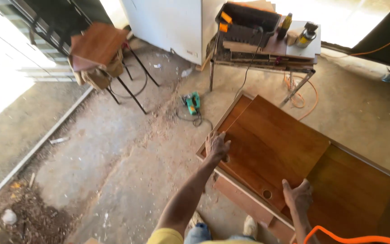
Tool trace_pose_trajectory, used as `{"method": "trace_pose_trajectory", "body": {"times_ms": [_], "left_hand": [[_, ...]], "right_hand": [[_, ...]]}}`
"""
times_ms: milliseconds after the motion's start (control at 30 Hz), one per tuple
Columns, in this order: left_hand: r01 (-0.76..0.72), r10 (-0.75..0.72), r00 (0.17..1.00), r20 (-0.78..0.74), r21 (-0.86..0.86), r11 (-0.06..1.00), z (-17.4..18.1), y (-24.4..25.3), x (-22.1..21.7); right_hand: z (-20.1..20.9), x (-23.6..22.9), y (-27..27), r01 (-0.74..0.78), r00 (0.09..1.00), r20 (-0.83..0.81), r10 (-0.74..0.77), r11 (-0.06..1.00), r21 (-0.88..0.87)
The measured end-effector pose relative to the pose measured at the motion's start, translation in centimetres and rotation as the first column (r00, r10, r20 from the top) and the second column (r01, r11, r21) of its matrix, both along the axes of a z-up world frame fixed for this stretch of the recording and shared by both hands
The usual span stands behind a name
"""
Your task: Measuring and marking a wooden cabinet with a tape measure and pencil, then preparing a power drill for use.
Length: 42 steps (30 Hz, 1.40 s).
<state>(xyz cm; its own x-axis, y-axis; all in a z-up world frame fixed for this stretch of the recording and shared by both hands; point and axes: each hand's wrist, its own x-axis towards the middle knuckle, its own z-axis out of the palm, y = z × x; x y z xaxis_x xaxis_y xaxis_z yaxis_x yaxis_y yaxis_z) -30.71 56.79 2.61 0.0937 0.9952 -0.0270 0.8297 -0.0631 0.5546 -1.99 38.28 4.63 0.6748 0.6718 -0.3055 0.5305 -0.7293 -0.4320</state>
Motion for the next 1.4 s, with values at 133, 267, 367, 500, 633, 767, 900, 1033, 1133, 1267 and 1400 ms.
{"method": "trace_pose_trajectory", "body": {"times_ms": [133,267,367,500,633,767,900,1033,1133,1267,1400], "left_hand": [[0.1,-0.095,0.993,0.066,-0.077,0.992,-0.7,-2.8,-4.9],[0.186,-0.191,0.981,0.033,0.11,0.976,-0.5,-5.6,-8.1],[0.162,-0.182,0.98,0.075,0.222,0.962,-0.6,-7.1,-9.5],[0.13,-0.158,0.982,0.104,0.229,0.965,0.3,-6.1,-13.0],[0.161,-0.153,0.941,0.302,-0.001,0.987,-3.4,-5.0,-13.9],[0.199,-0.186,0.913,0.364,0.001,0.98,-2.1,-4.6,-16.2],[0.312,-0.33,0.876,0.352,0.109,0.944,-3.8,-2.0,-17.2],[0.455,-0.49,0.832,0.26,0.185,0.871,-4.2,-0.3,-18.1],[0.658,-0.635,0.752,0.178,-0.141,0.739,-10.1,2.2,-18.8],[0.66,-0.734,0.677,0.054,-0.488,0.572,-0.1,7.6,-21.0],[0.542,-0.442,0.803,0.401,-0.182,0.82,-7.0,9.2,-24.3]], "right_hand": [[3.4,-2.9,-0.3,0.057,0.998,-0.032,-0.056,0.998,0.032],[0.5,-2.8,0.7,-0.006,0.997,0.071,-0.005,0.988,0.156],[3.7,-5.3,1.7,0.051,0.999,-0.016,-0.051,0.997,0.057],[2.3,-5.5,3.2,0.095,0.994,-0.054,-0.095,0.995,0.001],[2.6,-6.6,2.3,0.122,0.991,-0.066,-0.113,0.981,0.152],[3.9,-8.0,4.0,0.271,0.962,-0.069,-0.266,0.96,0.077],[5.4,-10.9,6.3,0.355,0.934,-0.023,-0.357,0.933,-0.063],[2.7,-10.2,6.9,0.402,0.906,0.156,-0.393,0.915,-0.03],[0.8,-9.9,6.9,0.361,0.909,0.121,-0.398,0.899,0.247],[3.0,-10.2,10.0,0.565,0.819,0.136,-0.558,0.825,-0.016],[1.3,-10.8,9.5,0.575,0.815,0.064,-0.575,0.818,0.031]]}}
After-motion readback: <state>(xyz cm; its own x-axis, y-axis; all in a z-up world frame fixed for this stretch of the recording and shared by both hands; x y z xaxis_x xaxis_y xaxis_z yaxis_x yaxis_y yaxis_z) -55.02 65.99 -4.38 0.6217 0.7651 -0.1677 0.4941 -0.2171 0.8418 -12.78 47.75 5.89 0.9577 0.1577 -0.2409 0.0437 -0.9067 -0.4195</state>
